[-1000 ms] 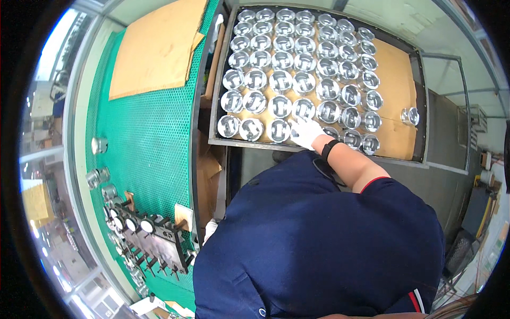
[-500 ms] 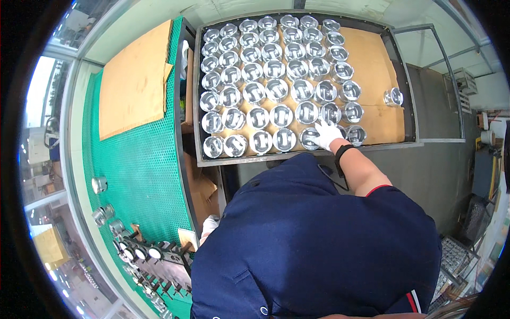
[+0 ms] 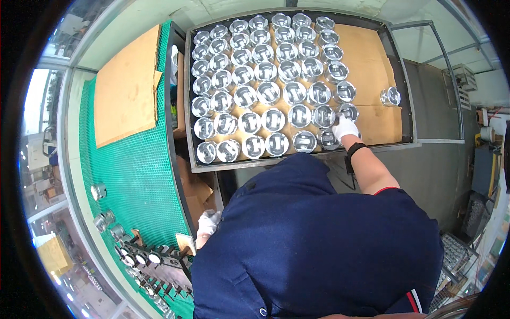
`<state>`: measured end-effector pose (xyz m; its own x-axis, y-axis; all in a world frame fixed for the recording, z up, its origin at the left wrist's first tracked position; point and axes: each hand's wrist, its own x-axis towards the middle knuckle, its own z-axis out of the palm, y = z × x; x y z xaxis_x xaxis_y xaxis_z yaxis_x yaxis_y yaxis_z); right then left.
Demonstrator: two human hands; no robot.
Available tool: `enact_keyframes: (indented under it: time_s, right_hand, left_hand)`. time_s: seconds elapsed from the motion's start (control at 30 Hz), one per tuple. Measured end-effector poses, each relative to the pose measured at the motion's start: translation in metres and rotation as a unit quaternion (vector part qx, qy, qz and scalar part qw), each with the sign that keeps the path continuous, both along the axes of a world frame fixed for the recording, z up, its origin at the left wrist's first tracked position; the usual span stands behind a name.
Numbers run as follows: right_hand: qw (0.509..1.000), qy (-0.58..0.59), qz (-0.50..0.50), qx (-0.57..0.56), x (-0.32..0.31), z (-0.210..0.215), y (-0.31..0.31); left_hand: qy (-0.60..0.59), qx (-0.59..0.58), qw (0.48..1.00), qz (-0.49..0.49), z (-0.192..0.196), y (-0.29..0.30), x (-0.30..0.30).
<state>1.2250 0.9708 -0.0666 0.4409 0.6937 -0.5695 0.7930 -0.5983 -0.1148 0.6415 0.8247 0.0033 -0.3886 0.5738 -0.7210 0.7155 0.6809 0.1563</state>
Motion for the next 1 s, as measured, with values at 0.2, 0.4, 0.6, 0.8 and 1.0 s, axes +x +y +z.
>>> enact_keyframes:
  time_s: [0.2, 0.4, 0.6, 0.8, 1.0]
  right_hand:
    - [0.929, 0.21, 0.231, 0.198, -0.106, 0.06, 0.036]
    - [0.717, 0.613, 0.331, 0.003, -0.236, 0.184, 0.041]
    - [0.664, 0.612, 0.429, 0.029, -0.249, 0.22, 0.035]
    - [0.68, 0.564, 0.332, 0.33, -0.199, 0.22, 0.027]
    - [0.64, 0.745, 0.178, -0.063, -0.195, 0.246, -0.067]
  left_hand:
    - [-0.37, 0.18, 0.883, 0.226, 0.066, 0.052, 0.043]
    - [-0.667, 0.211, 0.703, 0.128, 0.184, 0.091, 0.144]
    - [-0.664, 0.185, 0.711, 0.135, 0.21, 0.064, 0.154]
    - [-0.56, 0.282, 0.755, 0.192, 0.199, -0.012, 0.144]
    - [-0.371, 0.419, 0.829, -0.01, 0.189, -0.055, 0.211]
